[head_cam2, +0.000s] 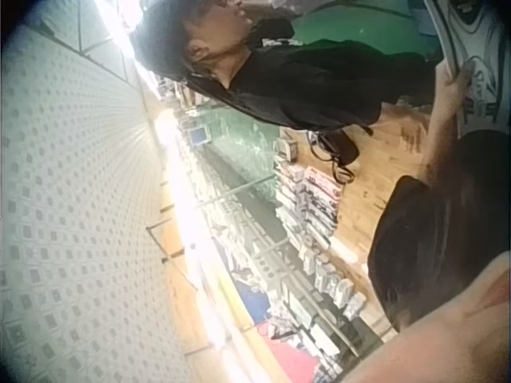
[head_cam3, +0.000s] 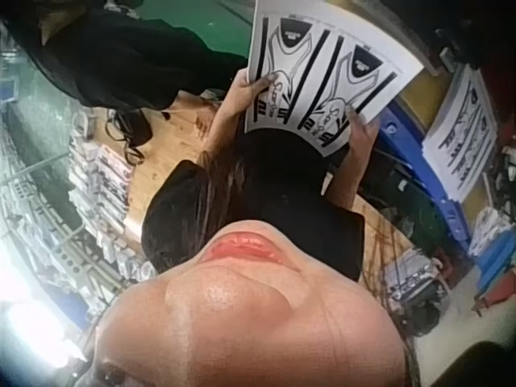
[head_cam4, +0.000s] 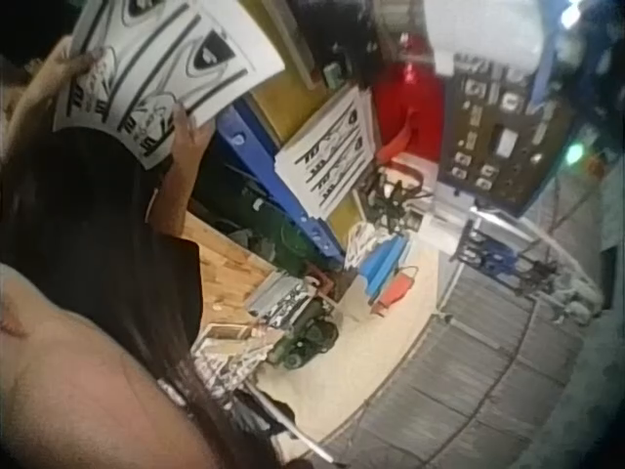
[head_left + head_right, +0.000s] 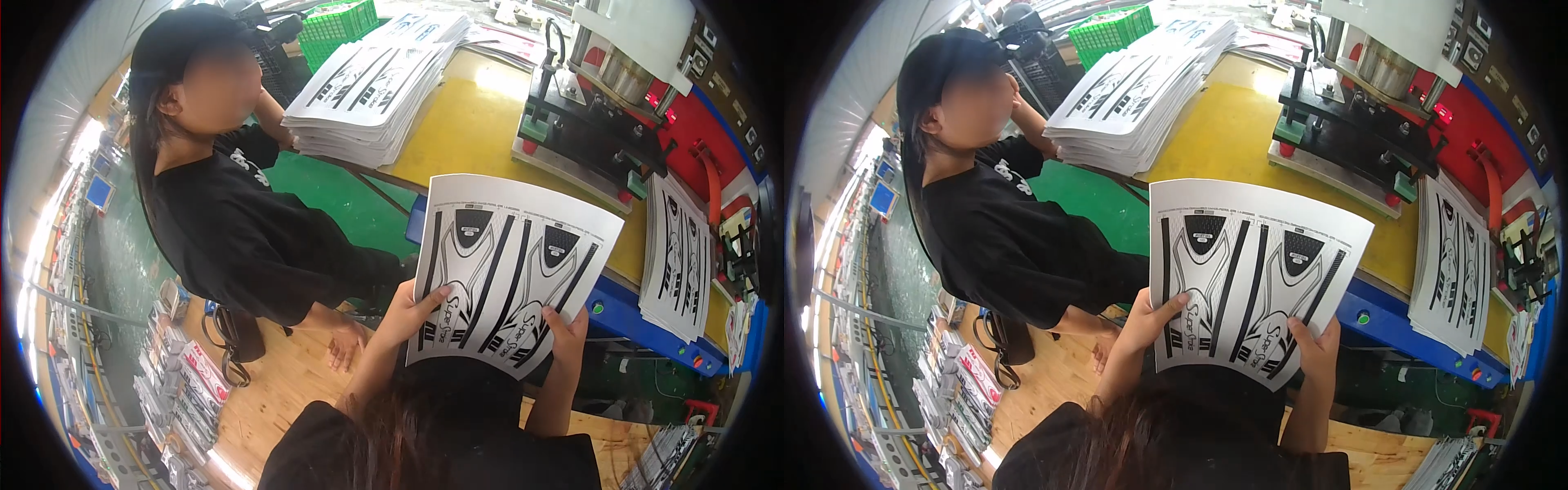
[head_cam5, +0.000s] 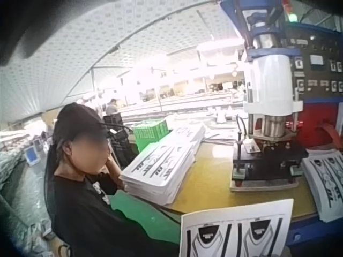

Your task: Operating a heat press or similar machine to print or apply designs to sheets of paper or vinyl.

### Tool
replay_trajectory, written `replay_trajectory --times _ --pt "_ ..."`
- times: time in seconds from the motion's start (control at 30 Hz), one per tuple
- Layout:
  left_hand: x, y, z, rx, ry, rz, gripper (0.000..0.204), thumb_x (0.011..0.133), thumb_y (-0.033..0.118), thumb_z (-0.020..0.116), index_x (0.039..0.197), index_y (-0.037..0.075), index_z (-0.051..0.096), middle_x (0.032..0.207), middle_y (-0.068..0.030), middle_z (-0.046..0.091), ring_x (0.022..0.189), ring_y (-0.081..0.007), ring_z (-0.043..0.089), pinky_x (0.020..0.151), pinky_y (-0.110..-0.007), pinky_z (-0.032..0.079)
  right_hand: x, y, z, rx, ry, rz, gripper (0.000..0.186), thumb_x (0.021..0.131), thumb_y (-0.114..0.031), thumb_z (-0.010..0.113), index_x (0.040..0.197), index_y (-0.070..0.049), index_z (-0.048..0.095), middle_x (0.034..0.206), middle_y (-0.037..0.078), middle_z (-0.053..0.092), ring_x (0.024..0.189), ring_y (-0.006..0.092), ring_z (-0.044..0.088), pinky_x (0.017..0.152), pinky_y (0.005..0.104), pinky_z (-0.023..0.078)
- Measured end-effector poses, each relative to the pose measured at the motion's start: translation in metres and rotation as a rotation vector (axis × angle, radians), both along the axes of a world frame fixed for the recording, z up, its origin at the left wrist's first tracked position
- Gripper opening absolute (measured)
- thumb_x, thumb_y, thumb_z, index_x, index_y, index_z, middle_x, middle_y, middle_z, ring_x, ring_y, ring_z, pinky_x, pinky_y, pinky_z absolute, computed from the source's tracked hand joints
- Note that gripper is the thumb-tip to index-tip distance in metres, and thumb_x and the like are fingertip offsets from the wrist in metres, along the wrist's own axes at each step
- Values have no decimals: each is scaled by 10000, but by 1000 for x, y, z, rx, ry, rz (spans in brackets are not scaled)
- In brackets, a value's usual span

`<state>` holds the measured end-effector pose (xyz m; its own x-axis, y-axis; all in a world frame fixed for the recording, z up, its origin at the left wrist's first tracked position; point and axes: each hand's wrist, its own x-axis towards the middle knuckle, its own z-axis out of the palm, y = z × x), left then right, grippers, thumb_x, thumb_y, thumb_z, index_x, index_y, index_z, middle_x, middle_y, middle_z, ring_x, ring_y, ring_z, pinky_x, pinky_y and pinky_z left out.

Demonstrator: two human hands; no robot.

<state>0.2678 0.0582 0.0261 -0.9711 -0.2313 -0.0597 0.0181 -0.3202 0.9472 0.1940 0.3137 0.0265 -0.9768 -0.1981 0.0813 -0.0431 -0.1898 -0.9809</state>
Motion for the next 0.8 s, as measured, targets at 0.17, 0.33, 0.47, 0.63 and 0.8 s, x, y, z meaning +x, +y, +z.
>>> replay_trajectory --times 0.17,0.33,0.47,0.63,0.8 --pt "9 -2 -2 -67 12 -27 226 960 205 624 990 -17 657 794 31 631 704 -26 533 614 -215 447 3 11 -4 -7 0 8 450 797 36 654 1228 56 524 1100 115 649 979 181 621 895 304 467" --pt "12 5 11 -11 -8 71 236 963 211 616 936 -22 650 777 35 614 690 -30 511 604 -215 424 15 13 0 -378 -215 61 582 724 17 700 1267 51 494 1135 139 645 1026 236 637 919 345 482" --pt "15 -7 10 -52 -72 115 177 945 178 624 982 7 655 855 17 641 778 -53 569 685 -230 468 5 28 -23 -203 -202 134 628 706 -14 759 1279 22 506 1144 110 648 1010 199 633 880 338 494" --pt "21 -8 13 177 -138 163 370 961 159 568 1289 -7 525 1167 -69 621 1052 -135 578 904 -286 455 1 14 2 -126 -59 266 410 787 47 701 1182 29 591 1070 76 676 946 133 626 832 283 487" --pt "31 -8 18 263 -133 153 487 936 230 603 1340 -13 478 1244 -110 592 1120 -191 574 947 -330 453 7 17 11 -84 -4 272 410 794 50 685 1191 36 586 1080 81 674 961 129 621 841 283 483"
